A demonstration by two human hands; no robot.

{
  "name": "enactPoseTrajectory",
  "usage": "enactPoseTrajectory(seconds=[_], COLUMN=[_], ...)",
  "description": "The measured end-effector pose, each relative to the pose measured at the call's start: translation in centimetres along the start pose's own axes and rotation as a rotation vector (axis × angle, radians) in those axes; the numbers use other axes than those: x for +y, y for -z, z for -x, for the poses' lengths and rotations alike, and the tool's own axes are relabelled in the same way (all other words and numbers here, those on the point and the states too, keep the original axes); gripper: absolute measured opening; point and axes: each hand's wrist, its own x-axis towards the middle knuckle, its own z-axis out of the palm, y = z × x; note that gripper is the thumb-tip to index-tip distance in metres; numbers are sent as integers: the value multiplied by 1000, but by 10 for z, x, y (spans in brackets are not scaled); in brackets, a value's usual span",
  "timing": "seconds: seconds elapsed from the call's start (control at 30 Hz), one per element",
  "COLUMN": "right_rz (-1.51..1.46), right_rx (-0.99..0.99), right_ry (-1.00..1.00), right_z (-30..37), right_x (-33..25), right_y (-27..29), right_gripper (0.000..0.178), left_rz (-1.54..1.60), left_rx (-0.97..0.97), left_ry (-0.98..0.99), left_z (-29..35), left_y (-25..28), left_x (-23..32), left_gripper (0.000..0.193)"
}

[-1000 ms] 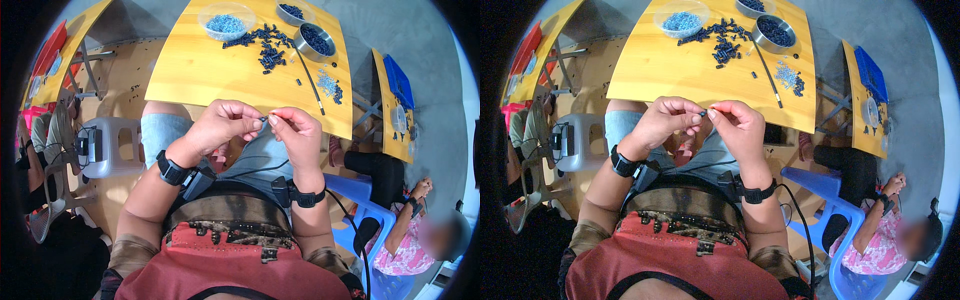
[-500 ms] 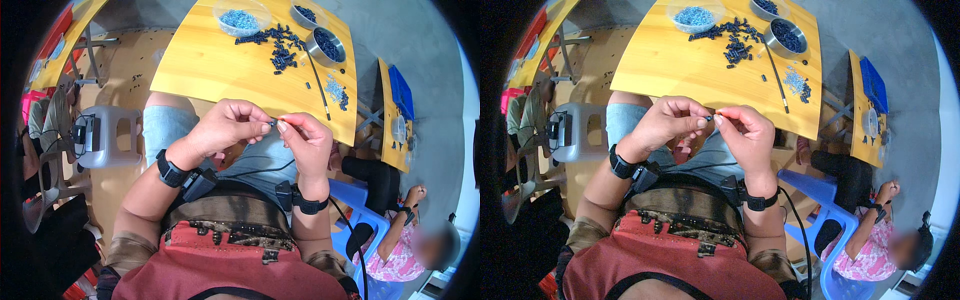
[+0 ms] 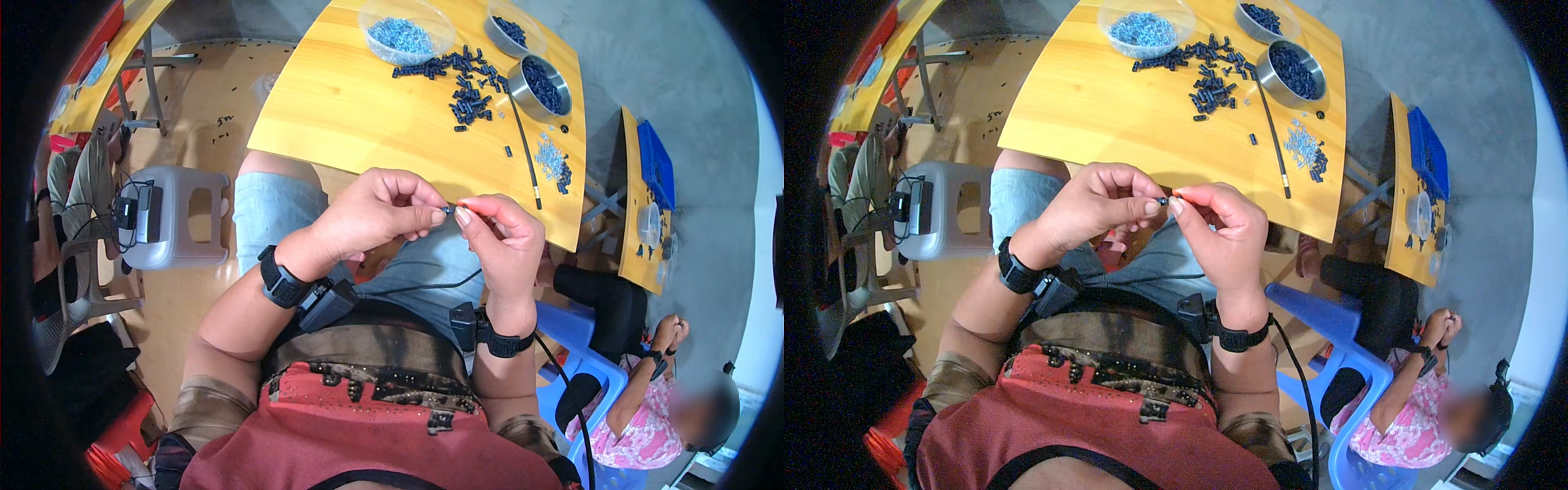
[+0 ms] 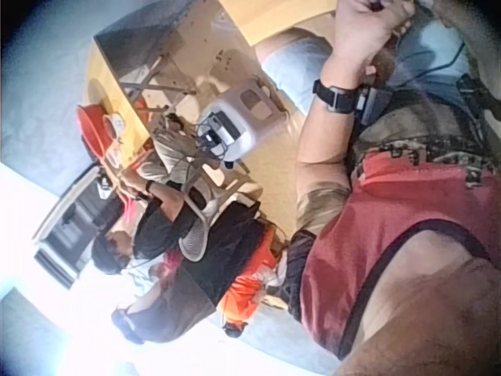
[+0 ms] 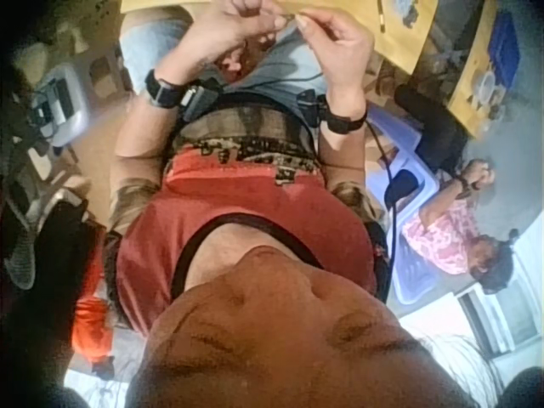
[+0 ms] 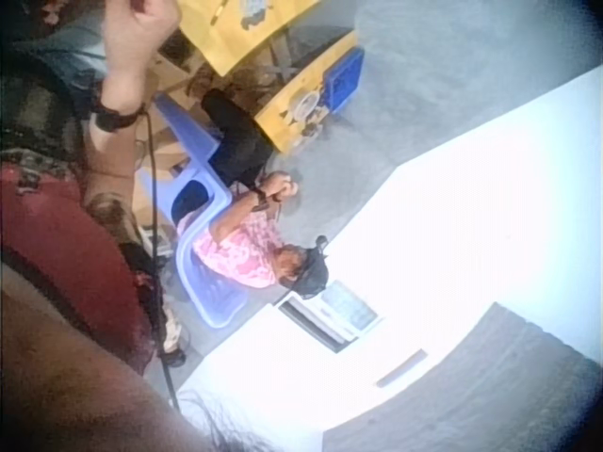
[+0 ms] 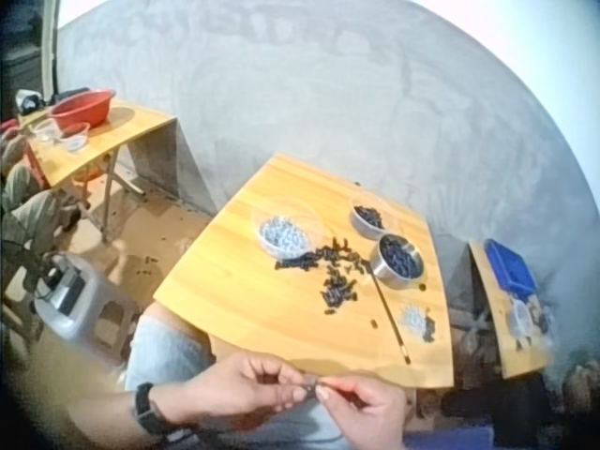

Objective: Manually assembling small blue and black plastic components into a specific configuration.

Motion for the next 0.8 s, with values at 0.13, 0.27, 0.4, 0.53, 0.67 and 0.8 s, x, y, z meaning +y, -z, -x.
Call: enactPoseTrajectory(seconds=[0.13, 0.27, 0.4, 0.53, 0.67, 0.8], right_rz=[41, 61, 52, 58, 57, 85], right_rx=[-33, -49, -70, -85, -82, -96], right_ry=[23, 0, 51, 66, 50, 52], right_z=[-3, -5, -7, -10, -11, -13], right_x=[4, 4, 7, 8, 7, 6], right_y=[2, 3, 4, 4, 7, 6], right_gripper=[10, 10, 11, 11, 11, 10], left_rz=[-4, -24, 12, 89, 162, 127], left_rx=[-16, 9, 28, 15, -8, -25], left_ry=[32, 54, 131, 151, 180, 162], left_z=[-2, -4, -4, -4, -7, -8], left_y=[3, 2, 0, 4, 7, 10], left_x=[-1, -5, 0, 0, -2, -4], left_gripper=[16, 15, 14, 15, 18, 18])
